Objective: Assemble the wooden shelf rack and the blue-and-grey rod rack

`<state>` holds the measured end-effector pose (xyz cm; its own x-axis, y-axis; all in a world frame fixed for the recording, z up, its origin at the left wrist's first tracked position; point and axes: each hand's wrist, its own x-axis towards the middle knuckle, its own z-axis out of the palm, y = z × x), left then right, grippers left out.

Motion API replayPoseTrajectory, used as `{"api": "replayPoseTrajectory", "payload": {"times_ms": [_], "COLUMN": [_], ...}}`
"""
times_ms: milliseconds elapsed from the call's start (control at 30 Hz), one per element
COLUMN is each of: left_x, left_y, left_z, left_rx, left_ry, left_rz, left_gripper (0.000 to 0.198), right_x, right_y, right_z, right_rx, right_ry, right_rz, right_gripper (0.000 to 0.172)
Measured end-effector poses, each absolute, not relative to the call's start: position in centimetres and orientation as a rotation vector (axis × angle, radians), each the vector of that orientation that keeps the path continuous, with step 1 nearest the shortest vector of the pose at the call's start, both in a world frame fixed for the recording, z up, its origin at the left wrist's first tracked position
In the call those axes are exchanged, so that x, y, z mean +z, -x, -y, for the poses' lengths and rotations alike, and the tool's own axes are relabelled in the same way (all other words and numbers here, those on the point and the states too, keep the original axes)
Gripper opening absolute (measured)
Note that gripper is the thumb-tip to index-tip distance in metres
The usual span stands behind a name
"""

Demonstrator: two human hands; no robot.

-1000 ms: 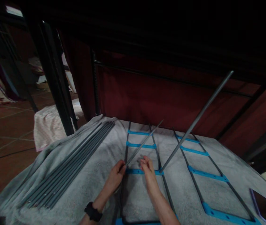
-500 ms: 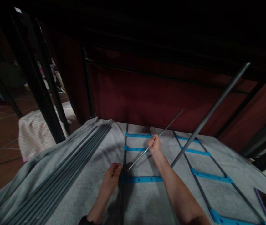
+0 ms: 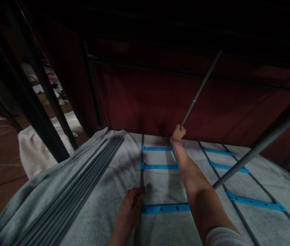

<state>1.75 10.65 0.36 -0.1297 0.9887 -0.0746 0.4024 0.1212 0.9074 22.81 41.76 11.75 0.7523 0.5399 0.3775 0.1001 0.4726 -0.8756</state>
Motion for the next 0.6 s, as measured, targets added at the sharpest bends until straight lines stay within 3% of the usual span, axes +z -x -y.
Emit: {"api": "replayPoseTrajectory", "payload": {"times_ms": [600], "left_x": [-0.9], "left_y": [-0.9], "left_z": [-11.7], "left_rx": [1.014], "left_ry": [-1.368], "left_rz": [-1.648], "left_gripper": [0.033], "right_x": [11.1], "right_y": [-24.8], "right_z": [-44.7], "right_rx": [0.199], "right_ry": [1.179], "right_rz": [0.797], "right_gripper": [0.036]}}
